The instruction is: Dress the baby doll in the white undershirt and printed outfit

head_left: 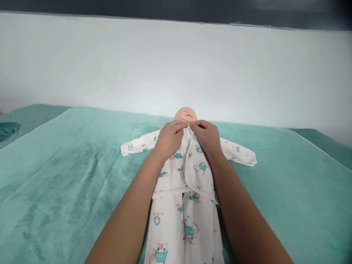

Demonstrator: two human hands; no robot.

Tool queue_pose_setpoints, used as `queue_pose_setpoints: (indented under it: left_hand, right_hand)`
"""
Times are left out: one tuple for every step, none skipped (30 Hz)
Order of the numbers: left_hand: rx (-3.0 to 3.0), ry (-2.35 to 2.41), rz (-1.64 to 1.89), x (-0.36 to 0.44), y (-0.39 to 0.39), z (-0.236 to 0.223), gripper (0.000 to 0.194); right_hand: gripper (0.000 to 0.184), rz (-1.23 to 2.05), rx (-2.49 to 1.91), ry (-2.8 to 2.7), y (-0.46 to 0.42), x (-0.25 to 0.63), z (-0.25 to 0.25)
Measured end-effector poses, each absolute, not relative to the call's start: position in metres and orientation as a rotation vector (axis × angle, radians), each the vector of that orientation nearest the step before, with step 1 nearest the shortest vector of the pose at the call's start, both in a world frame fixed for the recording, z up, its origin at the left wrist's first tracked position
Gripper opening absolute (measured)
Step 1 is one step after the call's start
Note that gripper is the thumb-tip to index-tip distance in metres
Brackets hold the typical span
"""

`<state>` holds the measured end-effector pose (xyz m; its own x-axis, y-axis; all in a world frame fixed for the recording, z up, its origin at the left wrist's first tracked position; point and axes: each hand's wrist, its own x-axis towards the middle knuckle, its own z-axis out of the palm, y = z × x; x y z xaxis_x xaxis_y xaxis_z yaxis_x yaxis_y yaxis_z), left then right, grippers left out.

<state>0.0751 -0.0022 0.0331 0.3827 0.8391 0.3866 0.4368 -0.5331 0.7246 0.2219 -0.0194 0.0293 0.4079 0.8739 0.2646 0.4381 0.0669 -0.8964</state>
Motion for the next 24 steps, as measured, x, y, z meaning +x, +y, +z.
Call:
queue_pose_setpoints:
  left_hand:
    - [2.133, 1.087, 1.025, 0.075, -0.002, 0.033, 0.041]
    - [2.134, 1.082, 1.022, 0.075, -0.002, 0.032, 0.041]
    - [2.133, 1.078, 1.019, 0.075, -0.002, 0.032, 0.041]
    - [2.130, 1.075, 1.018, 0.075, -0.002, 0.032, 0.040]
    - [2.126, 1.074, 1.019, 0.075, -0.002, 0.031, 0.040]
    - [2.121, 1.077, 1.023, 0.075, -0.001, 0.031, 0.039]
    - [2.117, 1.080, 1.028, 0.075, -0.001, 0.031, 0.039]
    - [2.112, 1.084, 1.033, 0.075, -0.001, 0.030, 0.039]
    - [2.108, 1.089, 1.036, 0.075, -0.001, 0.030, 0.038]
    - [2.105, 1.094, 1.037, 0.075, -0.001, 0.030, 0.038]
    - [2.101, 1.095, 1.038, 0.075, -0.001, 0.031, 0.038]
    - [2.096, 1.094, 1.039, 0.075, -0.001, 0.031, 0.038]
    - [2.091, 1.092, 1.040, 0.075, -0.001, 0.031, 0.038]
    - [2.088, 1.090, 1.042, 0.075, -0.001, 0.031, 0.038]
    - [2.088, 1.088, 1.043, 0.075, -0.002, 0.031, 0.038]
    - [2.089, 1.088, 1.041, 0.075, -0.002, 0.031, 0.037]
    - [2.090, 1.088, 1.037, 0.075, -0.002, 0.031, 0.037]
    - [2.092, 1.089, 1.034, 0.075, -0.001, 0.031, 0.037]
    - [2.092, 1.088, 1.033, 0.075, -0.001, 0.031, 0.037]
    - [2.091, 1.089, 1.037, 0.075, -0.001, 0.030, 0.037]
    - [2.089, 1.089, 1.042, 0.075, 0.000, 0.030, 0.037]
    - [2.088, 1.091, 1.048, 0.076, 0.000, 0.030, 0.037]
    - [2.086, 1.096, 1.053, 0.076, 0.000, 0.030, 0.036]
    - [2.084, 1.103, 1.055, 0.076, 0.000, 0.030, 0.036]
  right_hand:
    - [0.018, 0.487, -1.562, -1.205, -0.019, 0.222, 0.029]
    - [0.018, 0.484, -1.567, -1.210, -0.020, 0.222, 0.030]
    - [0.018, 0.484, -1.567, -1.215, -0.020, 0.222, 0.030]
    - [0.018, 0.487, -1.564, -1.217, -0.020, 0.222, 0.030]
    - [0.019, 0.495, -1.558, -1.212, -0.020, 0.222, 0.030]
    - [0.020, 0.509, -1.550, -1.202, -0.019, 0.222, 0.030]
    - [0.021, 0.530, -1.541, -1.186, -0.019, 0.222, 0.029]
    - [0.020, 0.555, -1.529, -1.164, -0.018, 0.223, 0.028]
    - [0.020, 0.584, -1.514, -1.142, -0.018, 0.223, 0.027]
    - [0.018, 0.615, -1.495, -1.123, -0.017, 0.224, 0.025]
    - [0.017, 0.649, -1.468, -1.108, -0.015, 0.226, 0.024]
    - [0.016, 0.683, -1.438, -1.097, -0.014, 0.227, 0.022]
    - [0.018, 0.711, -1.412, -1.091, -0.013, 0.228, 0.020]
    - [0.021, 0.729, -1.398, -1.094, -0.012, 0.229, 0.019]
    - [0.023, 0.735, -1.398, -1.105, -0.012, 0.230, 0.019]
    - [0.025, 0.727, -1.413, -1.120, -0.011, 0.231, 0.019]
    - [0.025, 0.711, -1.438, -1.138, -0.012, 0.231, 0.020]
    - [0.025, 0.691, -1.467, -1.155, -0.012, 0.231, 0.021]
    - [0.024, 0.675, -1.490, -1.170, -0.013, 0.230, 0.022]
    - [0.024, 0.665, -1.506, -1.179, -0.014, 0.230, 0.023]
    - [0.025, 0.661, -1.517, -1.181, -0.014, 0.229, 0.024]
    - [0.025, 0.658, -1.524, -1.182, -0.015, 0.229, 0.025]
    - [0.025, 0.653, -1.528, -1.185, -0.016, 0.229, 0.026]
    - [0.024, 0.649, -1.528, -1.189, -0.016, 0.228, 0.026]
